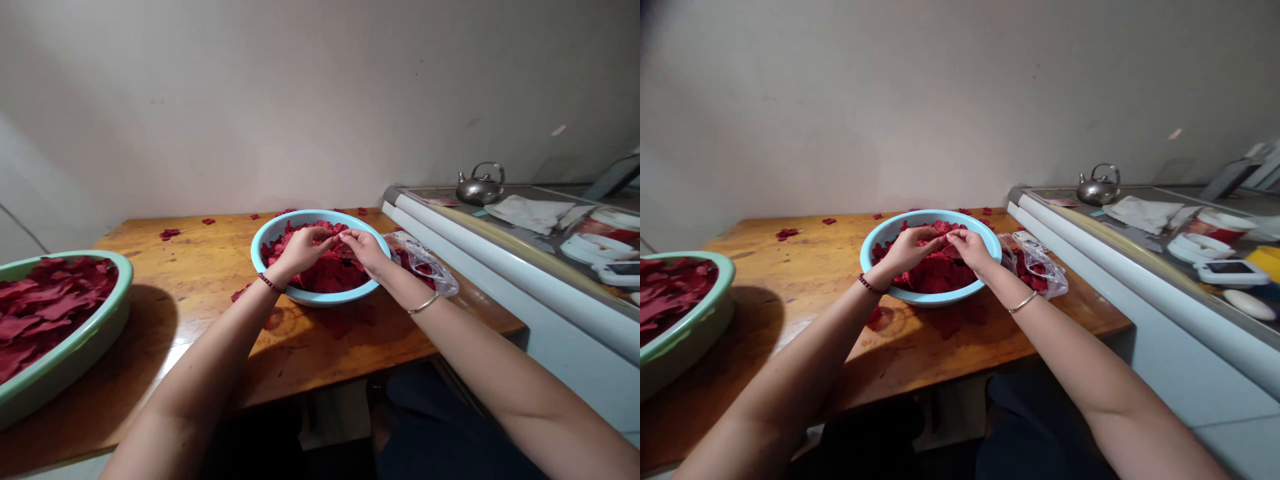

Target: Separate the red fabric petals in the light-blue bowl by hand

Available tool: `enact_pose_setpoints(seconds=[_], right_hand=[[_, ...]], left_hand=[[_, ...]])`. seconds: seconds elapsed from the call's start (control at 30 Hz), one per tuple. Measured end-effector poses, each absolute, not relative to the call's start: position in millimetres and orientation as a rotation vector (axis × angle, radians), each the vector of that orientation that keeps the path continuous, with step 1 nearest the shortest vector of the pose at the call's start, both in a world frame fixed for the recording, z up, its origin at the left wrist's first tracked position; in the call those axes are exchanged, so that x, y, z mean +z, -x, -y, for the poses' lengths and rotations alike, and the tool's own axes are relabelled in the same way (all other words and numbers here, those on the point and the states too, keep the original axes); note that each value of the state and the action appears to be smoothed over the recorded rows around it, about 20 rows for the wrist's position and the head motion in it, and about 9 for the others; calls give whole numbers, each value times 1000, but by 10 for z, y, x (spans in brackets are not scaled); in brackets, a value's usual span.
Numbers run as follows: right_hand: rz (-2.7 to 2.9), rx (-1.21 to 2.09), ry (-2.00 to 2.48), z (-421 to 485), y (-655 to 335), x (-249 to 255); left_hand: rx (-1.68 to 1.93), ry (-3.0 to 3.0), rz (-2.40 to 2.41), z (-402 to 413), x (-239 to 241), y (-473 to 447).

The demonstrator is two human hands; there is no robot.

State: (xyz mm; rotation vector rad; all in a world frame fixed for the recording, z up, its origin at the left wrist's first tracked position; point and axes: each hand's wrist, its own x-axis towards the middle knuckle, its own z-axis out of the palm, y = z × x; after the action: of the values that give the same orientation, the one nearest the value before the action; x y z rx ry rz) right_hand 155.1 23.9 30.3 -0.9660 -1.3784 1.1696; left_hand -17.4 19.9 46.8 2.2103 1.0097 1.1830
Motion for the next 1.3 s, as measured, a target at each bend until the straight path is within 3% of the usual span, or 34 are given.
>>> enact_pose_setpoints(seconds=[0.87,1.1,1.3], right_hand=[[1212,1233,949,-248,-1558,304],[1247,1273,907,-294,-1599,255],[1326,1248,912,-288,-1578,225]], left_hand=[[1229,-2194,-957,-238,440,171],[1482,-1912,-984,-326,407,199],[1353,-1968,-1036,-310,406,197]])
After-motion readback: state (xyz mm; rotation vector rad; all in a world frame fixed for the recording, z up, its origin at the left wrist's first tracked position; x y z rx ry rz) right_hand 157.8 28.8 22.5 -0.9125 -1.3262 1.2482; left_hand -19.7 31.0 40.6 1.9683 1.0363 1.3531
